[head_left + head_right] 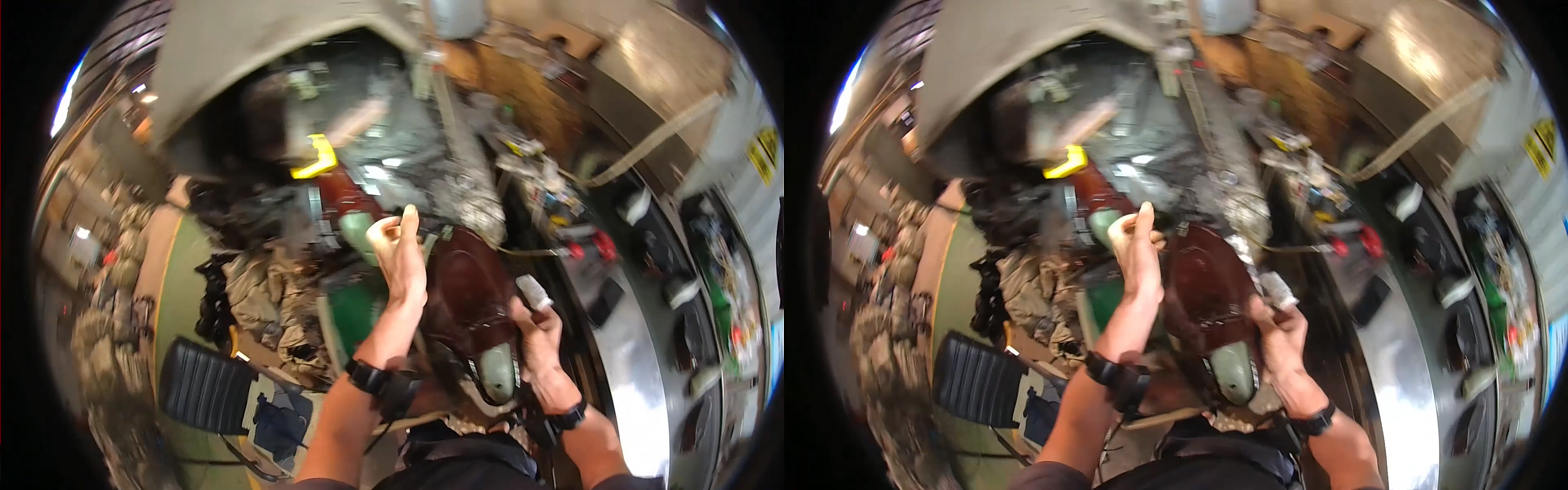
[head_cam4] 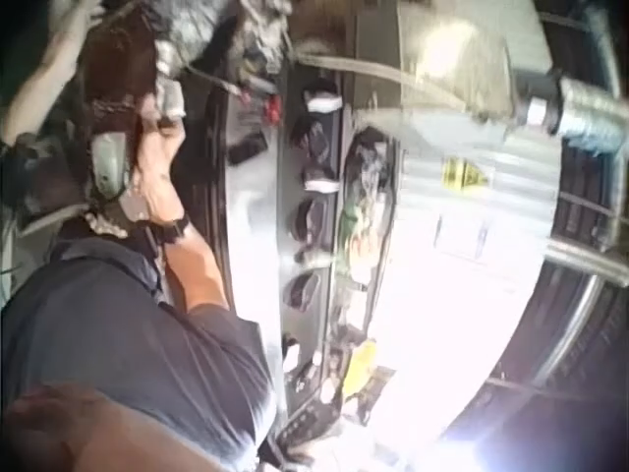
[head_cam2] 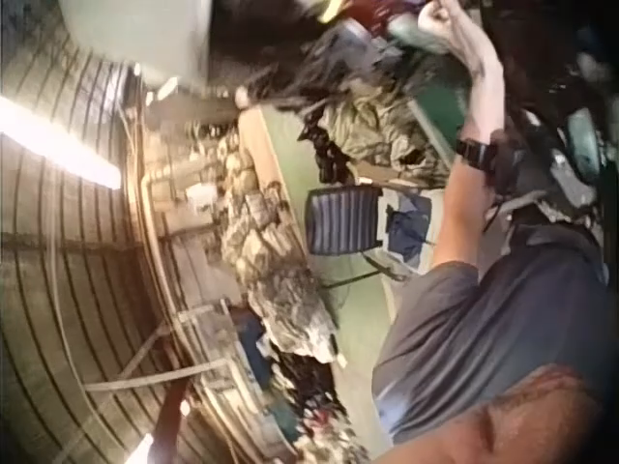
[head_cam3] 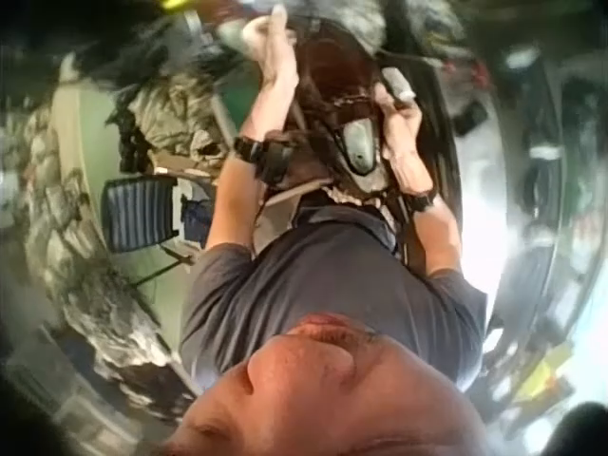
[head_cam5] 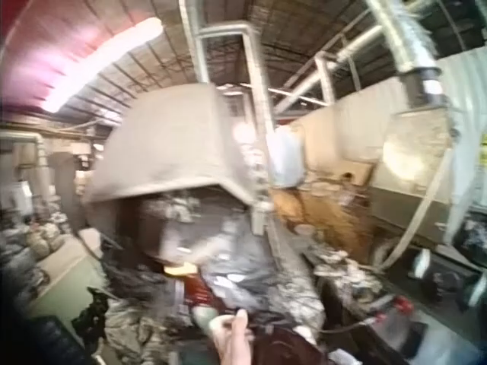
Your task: Operating a footwear lasting or finishing machine and organizing components on a conveyor belt.
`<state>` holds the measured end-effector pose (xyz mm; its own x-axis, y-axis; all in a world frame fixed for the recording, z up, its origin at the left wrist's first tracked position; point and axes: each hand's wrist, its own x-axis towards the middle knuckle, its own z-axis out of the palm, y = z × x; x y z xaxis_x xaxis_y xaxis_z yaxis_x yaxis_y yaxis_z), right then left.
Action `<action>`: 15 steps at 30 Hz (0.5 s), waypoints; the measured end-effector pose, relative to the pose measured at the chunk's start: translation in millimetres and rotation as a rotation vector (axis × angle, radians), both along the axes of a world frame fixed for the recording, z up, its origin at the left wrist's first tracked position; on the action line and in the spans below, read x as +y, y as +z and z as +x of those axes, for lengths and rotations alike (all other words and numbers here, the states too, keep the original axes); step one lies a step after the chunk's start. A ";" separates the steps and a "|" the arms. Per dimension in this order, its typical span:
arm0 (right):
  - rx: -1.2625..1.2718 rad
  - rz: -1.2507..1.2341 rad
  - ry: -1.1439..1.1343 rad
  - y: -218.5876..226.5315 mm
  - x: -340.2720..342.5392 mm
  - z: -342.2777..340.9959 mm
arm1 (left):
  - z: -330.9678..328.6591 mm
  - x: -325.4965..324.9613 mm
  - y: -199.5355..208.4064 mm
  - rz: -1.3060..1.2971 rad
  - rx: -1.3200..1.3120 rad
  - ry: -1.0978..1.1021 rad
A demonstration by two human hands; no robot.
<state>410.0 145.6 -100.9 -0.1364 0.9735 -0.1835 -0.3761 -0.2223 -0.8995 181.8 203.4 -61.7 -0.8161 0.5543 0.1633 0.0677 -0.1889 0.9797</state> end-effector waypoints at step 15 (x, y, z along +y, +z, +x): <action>0.170 0.062 0.197 57.6 -33.6 -135.3 | -158.9 -128.7 -35.9 -0.719 0.377 -0.374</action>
